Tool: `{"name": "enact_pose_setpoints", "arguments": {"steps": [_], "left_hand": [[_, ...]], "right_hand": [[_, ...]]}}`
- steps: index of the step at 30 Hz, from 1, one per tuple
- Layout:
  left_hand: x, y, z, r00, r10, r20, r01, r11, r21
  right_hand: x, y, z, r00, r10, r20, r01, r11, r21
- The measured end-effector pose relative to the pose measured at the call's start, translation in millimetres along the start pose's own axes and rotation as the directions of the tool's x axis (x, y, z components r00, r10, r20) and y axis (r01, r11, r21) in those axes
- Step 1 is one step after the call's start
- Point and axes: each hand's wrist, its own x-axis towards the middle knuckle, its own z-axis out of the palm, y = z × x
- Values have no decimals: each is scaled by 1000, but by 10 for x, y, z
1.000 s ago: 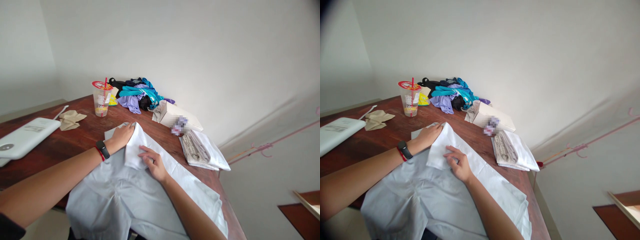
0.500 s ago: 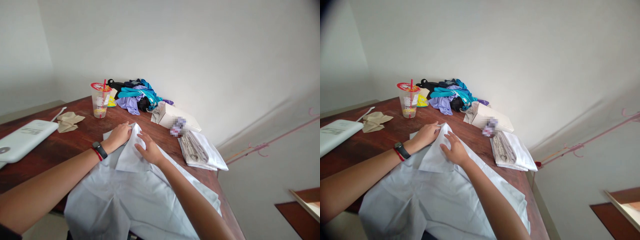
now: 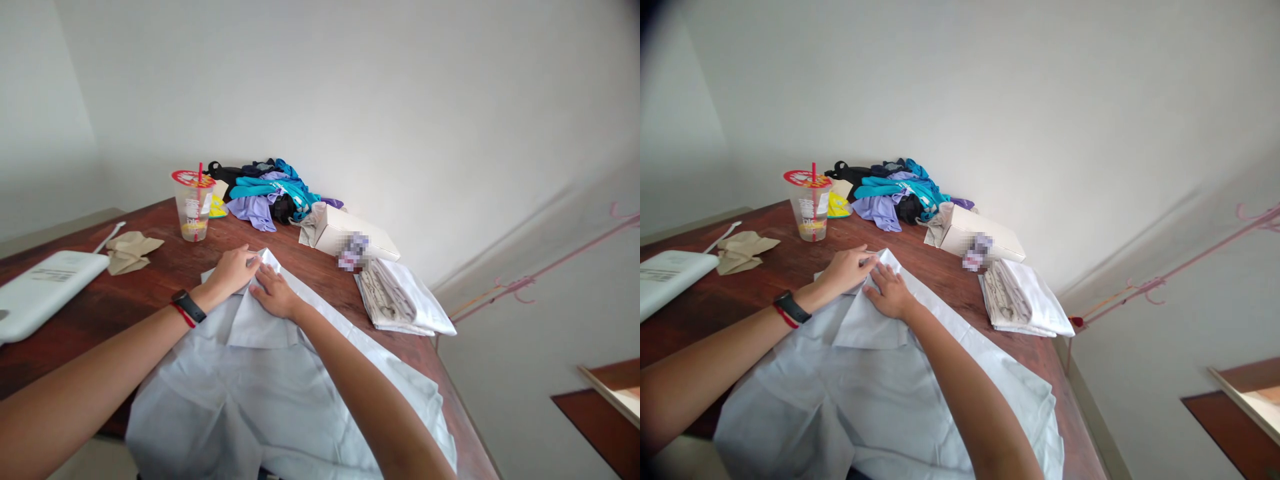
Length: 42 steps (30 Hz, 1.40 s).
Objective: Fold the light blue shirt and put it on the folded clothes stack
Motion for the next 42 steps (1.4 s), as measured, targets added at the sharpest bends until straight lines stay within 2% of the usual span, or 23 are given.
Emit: {"name": "enact_pose_setpoints", "arguments": {"steps": [3, 5, 7, 10, 13, 16, 19, 22, 25, 27, 29, 30, 32, 34, 36, 38, 42], "left_hand": [[45, -50, -50, 998, -4, -60, 2, 1000, -26], [81, -118, -80, 997, -54, -52, 53, 998, -36], [103, -187, -86, 994, -106, 25, 107, 994, -33], [98, -230, -59, 980, -132, 149, 133, 991, 4], [67, -184, -42, 973, -136, 186, 131, 991, 41], [37, -108, -63, 969, -146, 197, 134, 988, 73], [16, -61, -84, 966, -158, 203, 134, 983, 126], [-7, -66, -73, 973, -125, 192, 92, 981, 168], [-33, -100, -52, 992, -57, 110, 29, 971, 238], [-41, -102, -51, 999, 29, 31, -36, 960, 278], [-41, -58, -54, 983, 184, -4, -176, 949, 260], [-43, -14, -49, 961, 278, 6, -272, 936, 221], [-68, 106, -9, 891, 448, 82, -454, 886, 97], [-134, 238, 80, 820, 535, 202, -542, 840, -27], [-235, 333, 200, 777, 535, 333, -546, 835, -67], [-344, 361, 316, 763, 495, 416, -532, 846, -31], [-464, 259, 430, 776, 459, 433, -542, 836, 85]], "right_hand": [[24, 49, 5, 996, -29, -80, 33, 998, 51], [39, 89, 24, 989, -57, -137, 67, 995, 71], [54, 133, 36, 981, -39, -188, 57, 994, 91], [88, 208, 8, 952, 95, -292, -63, 991, 117], [138, 285, -65, 920, 179, -349, -149, 982, 112], [196, 331, -112, 953, 106, -284, -98, 994, 41], [266, 331, -93, 991, 25, -133, -38, 994, -98], [341, 310, -50, 997, 70, -28, -74, 985, -156], [364, 302, -43, 996, 85, -1, -84, 984, -154], [305, 310, -63, 996, 86, -10, -87, 987, -136], [164, 322, -94, 994, 107, -31, -110, 986, -126], [64, 326, -109, 991, 127, -45, -132, 983, -126], [-184, 326, -135, 981, 178, -77, -187, 974, -129], [-474, 314, -156, 963, 243, -116, -257, 957, -133], [-781, 304, -179, 937, 316, -153, -337, 931, -139], [-1088, 315, -212, 910, 380, -164, -403, 904, -145], [-1658, 414, -302, 857, 490, -156, -511, 846, -149]]}}
